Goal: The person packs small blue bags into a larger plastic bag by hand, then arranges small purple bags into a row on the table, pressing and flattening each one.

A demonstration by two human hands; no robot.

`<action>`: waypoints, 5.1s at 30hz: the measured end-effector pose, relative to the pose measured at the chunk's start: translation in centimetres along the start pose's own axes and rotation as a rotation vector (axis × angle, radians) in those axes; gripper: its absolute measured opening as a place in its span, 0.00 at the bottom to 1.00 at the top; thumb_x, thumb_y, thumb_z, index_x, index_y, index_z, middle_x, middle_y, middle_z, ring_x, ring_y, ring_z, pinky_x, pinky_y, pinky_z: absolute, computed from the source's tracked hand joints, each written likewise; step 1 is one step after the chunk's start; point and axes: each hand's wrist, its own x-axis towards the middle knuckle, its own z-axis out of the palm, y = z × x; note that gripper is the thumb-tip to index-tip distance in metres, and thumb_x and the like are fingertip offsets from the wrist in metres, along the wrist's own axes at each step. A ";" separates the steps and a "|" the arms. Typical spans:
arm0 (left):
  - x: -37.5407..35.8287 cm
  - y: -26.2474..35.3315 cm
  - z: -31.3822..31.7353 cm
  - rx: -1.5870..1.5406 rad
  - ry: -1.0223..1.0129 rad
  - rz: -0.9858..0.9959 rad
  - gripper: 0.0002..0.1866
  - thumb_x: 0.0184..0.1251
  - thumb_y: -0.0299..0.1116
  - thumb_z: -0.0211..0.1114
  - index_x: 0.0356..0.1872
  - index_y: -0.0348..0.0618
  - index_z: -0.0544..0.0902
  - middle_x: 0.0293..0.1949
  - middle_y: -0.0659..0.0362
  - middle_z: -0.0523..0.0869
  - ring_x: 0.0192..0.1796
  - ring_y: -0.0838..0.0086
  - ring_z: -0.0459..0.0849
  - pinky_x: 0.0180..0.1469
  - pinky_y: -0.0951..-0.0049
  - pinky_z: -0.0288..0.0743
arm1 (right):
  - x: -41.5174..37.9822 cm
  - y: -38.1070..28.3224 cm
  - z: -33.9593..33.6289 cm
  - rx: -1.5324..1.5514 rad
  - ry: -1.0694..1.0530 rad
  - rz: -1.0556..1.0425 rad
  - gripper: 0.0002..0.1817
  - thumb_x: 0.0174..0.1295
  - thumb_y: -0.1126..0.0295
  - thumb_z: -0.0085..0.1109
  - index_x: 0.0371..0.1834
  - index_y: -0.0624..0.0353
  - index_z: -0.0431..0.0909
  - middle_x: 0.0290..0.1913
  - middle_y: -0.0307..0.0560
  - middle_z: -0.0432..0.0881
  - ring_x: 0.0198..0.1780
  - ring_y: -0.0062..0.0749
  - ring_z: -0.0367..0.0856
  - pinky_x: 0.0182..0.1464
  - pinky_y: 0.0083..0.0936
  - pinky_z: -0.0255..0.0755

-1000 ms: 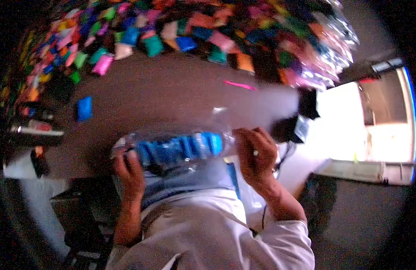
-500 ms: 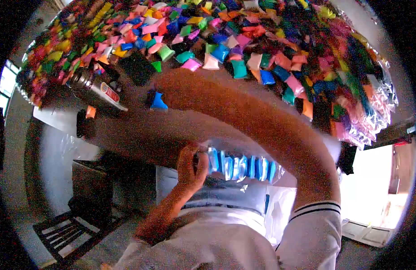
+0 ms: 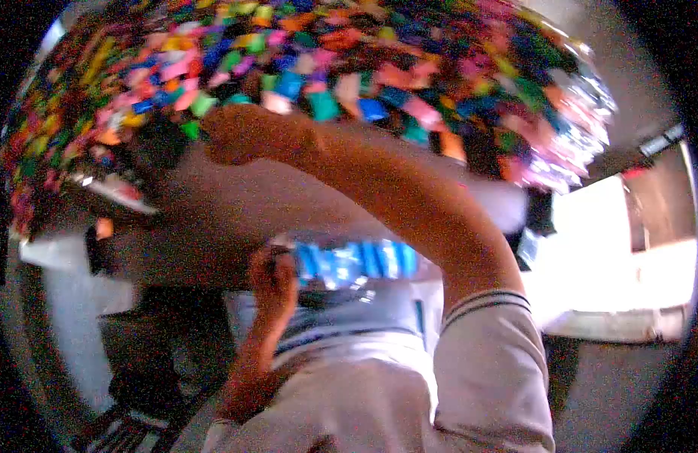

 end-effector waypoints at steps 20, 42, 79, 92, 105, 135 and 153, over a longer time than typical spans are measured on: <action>0.7 0.9 -0.9 0.129 -0.079 0.071 0.17 0.73 0.39 0.51 0.52 0.35 0.75 0.48 0.47 0.78 0.51 0.56 0.76 0.55 0.56 0.68 | -33.2 -9.9 -2.5 0.331 0.660 1.028 0.14 0.57 0.75 0.65 0.47 0.63 0.77 0.39 0.48 0.81 0.37 0.27 0.81 0.39 0.22 0.75; 0.8 1.6 -1.1 0.124 -0.115 0.010 0.20 0.73 0.43 0.50 0.50 0.34 0.75 0.50 0.42 0.77 0.55 0.54 0.74 0.58 0.53 0.68 | -33.1 -8.2 0.5 -0.090 0.422 0.830 0.05 0.55 0.77 0.65 0.31 0.62 0.77 0.24 0.45 0.76 0.22 0.27 0.75 0.24 0.24 0.70; 10.1 4.0 -3.2 -0.030 -0.008 -0.380 0.26 0.72 0.53 0.52 0.42 0.35 0.82 0.42 0.53 0.84 0.48 0.69 0.80 0.56 0.66 0.69 | -33.1 0.7 -3.8 0.560 -0.023 0.932 0.20 0.65 0.53 0.56 0.37 0.62 0.79 0.30 0.52 0.78 0.33 0.42 0.78 0.39 0.36 0.71; 8.3 0.4 -2.0 0.033 0.002 -0.112 0.17 0.73 0.41 0.54 0.42 0.34 0.80 0.44 0.56 0.82 0.48 0.70 0.78 0.55 0.68 0.70 | -33.6 2.3 -0.4 0.465 0.106 0.430 0.37 0.48 0.52 0.73 0.59 0.59 0.73 0.58 0.57 0.77 0.60 0.54 0.73 0.62 0.46 0.67; 8.5 0.0 -1.9 0.222 0.019 0.061 0.09 0.69 0.30 0.58 0.40 0.34 0.81 0.40 0.54 0.83 0.44 0.67 0.81 0.49 0.69 0.73 | -24.5 -1.6 -1.3 0.210 0.166 0.325 0.41 0.52 0.46 0.68 0.62 0.63 0.70 0.57 0.59 0.77 0.60 0.55 0.74 0.65 0.44 0.63; 8.2 -0.3 -2.2 0.158 0.024 0.014 0.09 0.67 0.30 0.60 0.38 0.33 0.81 0.39 0.49 0.84 0.43 0.57 0.82 0.48 0.65 0.73 | -16.7 -4.2 1.8 0.390 -0.021 0.260 0.31 0.47 0.58 0.70 0.56 0.59 0.77 0.51 0.59 0.79 0.56 0.53 0.75 0.60 0.43 0.67; 7.2 1.2 -3.2 -0.160 0.103 -0.165 0.12 0.73 0.34 0.56 0.43 0.34 0.81 0.39 0.59 0.83 0.43 0.76 0.80 0.49 0.74 0.74 | -30.5 1.7 -7.1 0.789 0.450 0.717 0.21 0.66 0.55 0.60 0.51 0.61 0.80 0.49 0.45 0.83 0.52 0.29 0.78 0.56 0.28 0.70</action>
